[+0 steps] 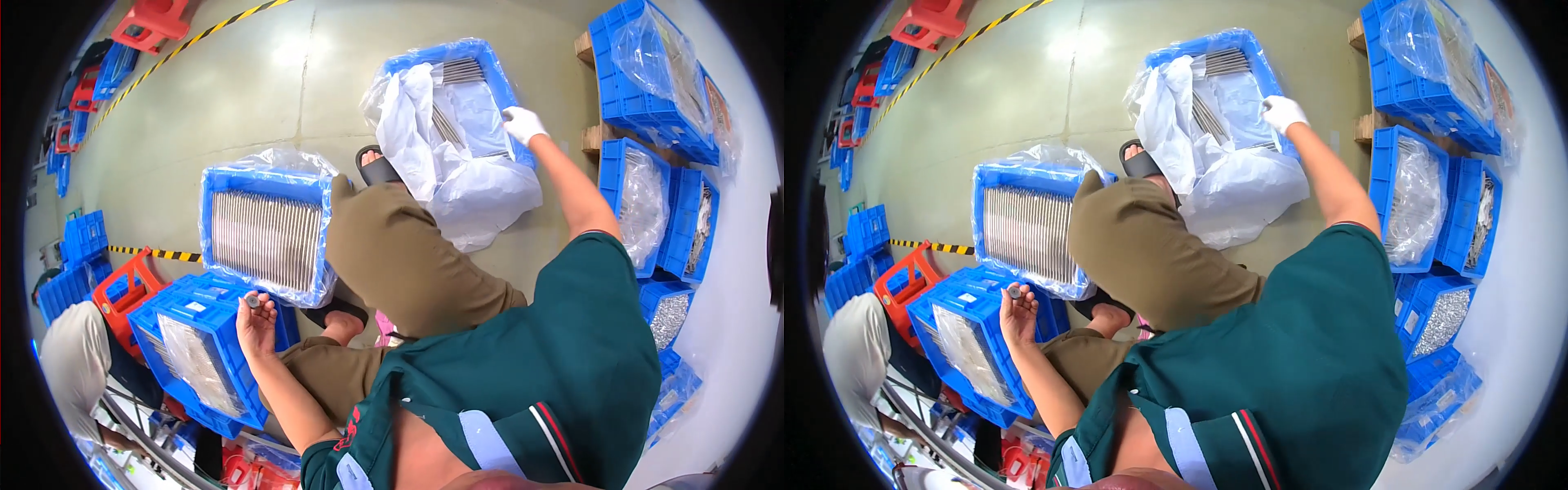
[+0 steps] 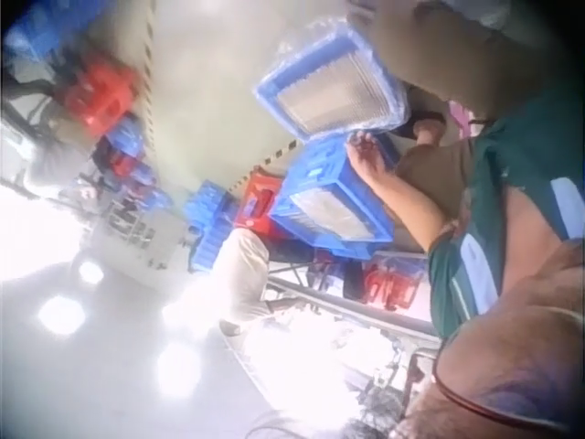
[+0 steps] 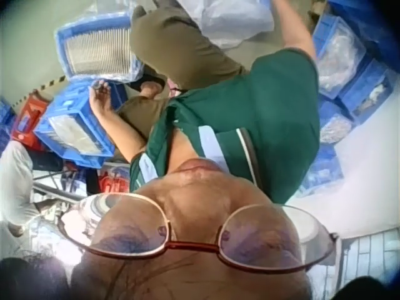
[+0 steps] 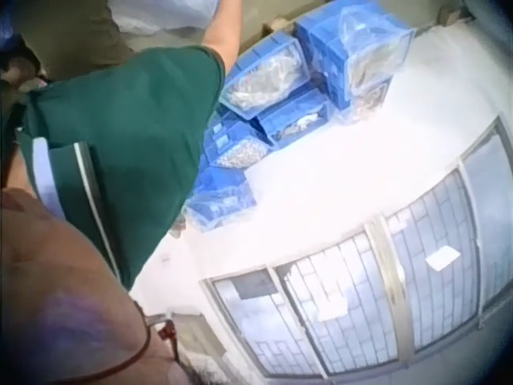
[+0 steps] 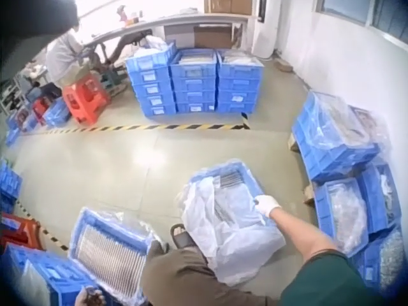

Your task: The person takes metal rods from a crate, slides a small metal ring over the ends of the rods one by one by hand, and places them into a crate.

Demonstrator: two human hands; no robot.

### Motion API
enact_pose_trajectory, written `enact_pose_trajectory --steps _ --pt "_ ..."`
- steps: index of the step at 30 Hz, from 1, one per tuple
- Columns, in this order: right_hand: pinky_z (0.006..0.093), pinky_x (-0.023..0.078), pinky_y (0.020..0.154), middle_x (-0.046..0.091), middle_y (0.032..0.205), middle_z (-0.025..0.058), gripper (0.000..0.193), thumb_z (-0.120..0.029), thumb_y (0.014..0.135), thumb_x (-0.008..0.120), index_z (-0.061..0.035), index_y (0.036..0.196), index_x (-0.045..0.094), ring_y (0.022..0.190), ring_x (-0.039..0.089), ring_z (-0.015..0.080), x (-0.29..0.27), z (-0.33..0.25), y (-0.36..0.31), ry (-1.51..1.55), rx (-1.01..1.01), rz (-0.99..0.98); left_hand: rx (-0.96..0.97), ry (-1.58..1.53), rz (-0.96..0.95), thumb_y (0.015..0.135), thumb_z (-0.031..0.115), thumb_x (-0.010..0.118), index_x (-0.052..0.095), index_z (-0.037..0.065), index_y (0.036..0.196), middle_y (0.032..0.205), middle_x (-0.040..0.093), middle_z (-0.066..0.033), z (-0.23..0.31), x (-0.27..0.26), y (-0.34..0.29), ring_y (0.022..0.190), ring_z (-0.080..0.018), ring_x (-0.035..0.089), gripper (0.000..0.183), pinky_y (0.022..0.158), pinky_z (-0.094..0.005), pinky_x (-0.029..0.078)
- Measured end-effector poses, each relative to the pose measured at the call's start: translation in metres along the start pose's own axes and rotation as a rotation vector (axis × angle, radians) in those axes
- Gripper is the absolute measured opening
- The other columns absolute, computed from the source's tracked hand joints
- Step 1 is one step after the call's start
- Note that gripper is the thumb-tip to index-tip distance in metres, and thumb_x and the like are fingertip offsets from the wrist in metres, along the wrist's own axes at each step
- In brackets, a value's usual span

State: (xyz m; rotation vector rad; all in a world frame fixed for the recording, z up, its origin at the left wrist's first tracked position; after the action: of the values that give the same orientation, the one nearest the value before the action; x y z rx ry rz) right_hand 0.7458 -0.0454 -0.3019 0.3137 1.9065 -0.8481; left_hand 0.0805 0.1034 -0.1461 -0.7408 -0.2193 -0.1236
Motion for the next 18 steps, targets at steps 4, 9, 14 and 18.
enact_pose_trajectory --steps 4,9,14,18 --pt "0.0355 0.043 0.09 0.059 0.111 0.0131 0.038 -0.026 0.076 0.056 -0.009 0.11 0.059 0.103 0.056 0.0277 0.065 -0.04 0.02 0.008 -0.014 -0.039 -0.065 0.048 0.043 0.091 0.039 0.049 0.058 0.008 0.102 0.091 0.064 -0.007 -0.013 -0.014 0.01 0.078 -0.0174 0.06 0.034 0.065 -0.0301 0.048" --pt "0.0389 0.048 0.085 0.061 0.107 0.0152 0.032 -0.022 0.071 0.062 -0.0076 0.1 0.063 0.101 0.059 0.0303 0.099 -0.085 0.033 0.04 0.155 -0.116 -0.118 0.071 0.196 0.089 0.039 0.052 0.058 0.009 0.1 0.09 0.065 -0.0065 -0.022 -0.039 0.0 0.076 -0.0171 0.061 0.033 0.064 -0.0291 0.048" --pt "0.0366 0.052 0.076 0.062 0.101 0.0173 0.025 -0.015 0.071 0.063 -0.0051 0.094 0.065 0.096 0.062 0.0275 0.099 -0.108 0.035 0.0 0.245 0.008 -0.136 0.084 0.264 0.09 0.039 0.051 0.059 0.009 0.099 0.091 0.066 -0.006 -0.026 -0.055 -0.007 0.078 -0.0171 0.062 0.032 0.063 -0.0297 0.048" --pt "0.0361 0.052 0.077 0.063 0.101 0.0156 0.02 -0.011 0.076 0.057 -0.0059 0.094 0.065 0.095 0.062 0.0274 0.113 -0.1 0.046 0.006 0.321 0.05 -0.139 0.1 0.274 0.09 0.039 0.051 0.059 0.009 0.1 0.09 0.066 -0.0065 -0.027 -0.054 -0.004 0.077 -0.0174 0.062 0.033 0.063 -0.0296 0.048"
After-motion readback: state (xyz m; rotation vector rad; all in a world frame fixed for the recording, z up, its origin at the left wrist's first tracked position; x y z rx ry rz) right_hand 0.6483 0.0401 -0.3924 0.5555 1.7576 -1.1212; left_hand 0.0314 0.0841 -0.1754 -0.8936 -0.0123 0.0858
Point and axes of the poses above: each hand's wrist, its own y-axis towards the middle knuckle, its own x-axis out of the palm, z = x × y, the point moved 7 cm from there along y, towards the middle knuckle
